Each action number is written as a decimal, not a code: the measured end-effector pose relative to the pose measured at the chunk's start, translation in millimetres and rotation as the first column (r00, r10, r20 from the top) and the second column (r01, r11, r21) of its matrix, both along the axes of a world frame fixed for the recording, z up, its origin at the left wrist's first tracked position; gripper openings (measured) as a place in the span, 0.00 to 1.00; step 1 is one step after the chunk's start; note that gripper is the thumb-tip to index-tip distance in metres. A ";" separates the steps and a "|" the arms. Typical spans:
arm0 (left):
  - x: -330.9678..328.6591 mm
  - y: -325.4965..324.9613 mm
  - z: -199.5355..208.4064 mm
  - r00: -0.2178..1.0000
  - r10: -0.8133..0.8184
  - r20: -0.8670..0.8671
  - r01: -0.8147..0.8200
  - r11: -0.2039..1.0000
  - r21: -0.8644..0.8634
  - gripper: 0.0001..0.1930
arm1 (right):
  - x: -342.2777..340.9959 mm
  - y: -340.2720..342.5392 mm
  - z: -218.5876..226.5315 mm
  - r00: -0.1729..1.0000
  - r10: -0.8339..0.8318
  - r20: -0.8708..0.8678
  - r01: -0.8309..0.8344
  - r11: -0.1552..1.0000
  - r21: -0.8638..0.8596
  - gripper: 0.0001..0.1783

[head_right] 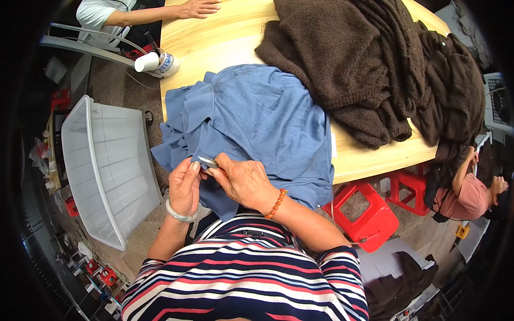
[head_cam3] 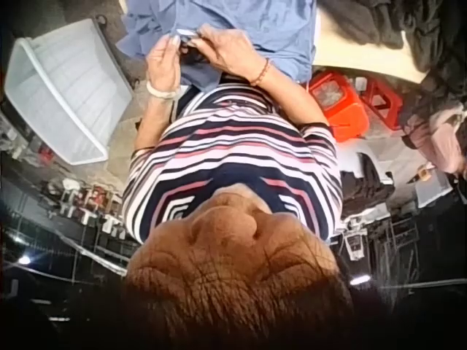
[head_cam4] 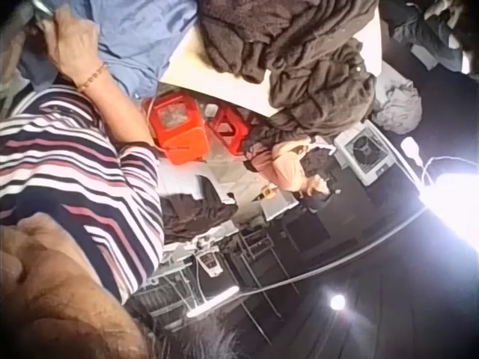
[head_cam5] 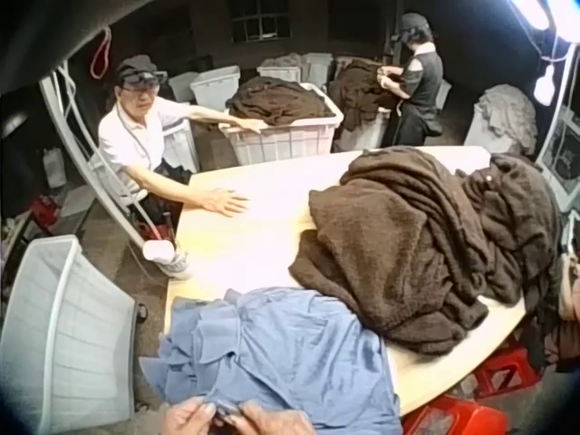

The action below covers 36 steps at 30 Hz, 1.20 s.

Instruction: Trim loose threads and excess fabric from blue shirts using scissors.

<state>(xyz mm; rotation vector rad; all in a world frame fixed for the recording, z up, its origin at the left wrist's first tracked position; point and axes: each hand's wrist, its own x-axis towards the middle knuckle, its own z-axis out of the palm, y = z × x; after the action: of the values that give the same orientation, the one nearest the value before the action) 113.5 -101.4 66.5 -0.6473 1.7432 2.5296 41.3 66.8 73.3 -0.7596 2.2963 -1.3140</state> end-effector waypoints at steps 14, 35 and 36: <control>27.7 -16.0 91.6 0.795 -0.210 -0.569 -0.238 0.756 -0.610 0.09 | -116.0 36.9 -39.1 0.797 -0.523 -0.302 0.455 0.849 -0.268 0.17; -23.4 17.0 25.7 0.797 -0.595 0.109 0.319 0.261 -0.911 0.18 | -13.1 144.1 24.5 0.652 0.292 0.700 -0.354 0.933 -0.059 0.22; -26.1 20.2 38.7 0.783 -0.619 0.059 0.342 0.349 -0.872 0.16 | -11.3 145.3 21.1 0.652 0.284 0.703 -0.345 0.937 -0.059 0.22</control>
<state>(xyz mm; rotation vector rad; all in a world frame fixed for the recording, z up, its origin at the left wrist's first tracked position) 87.5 -81.2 105.3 0.3399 2.7319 1.2416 30.0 212.1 94.4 -0.4724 1.5010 -1.0803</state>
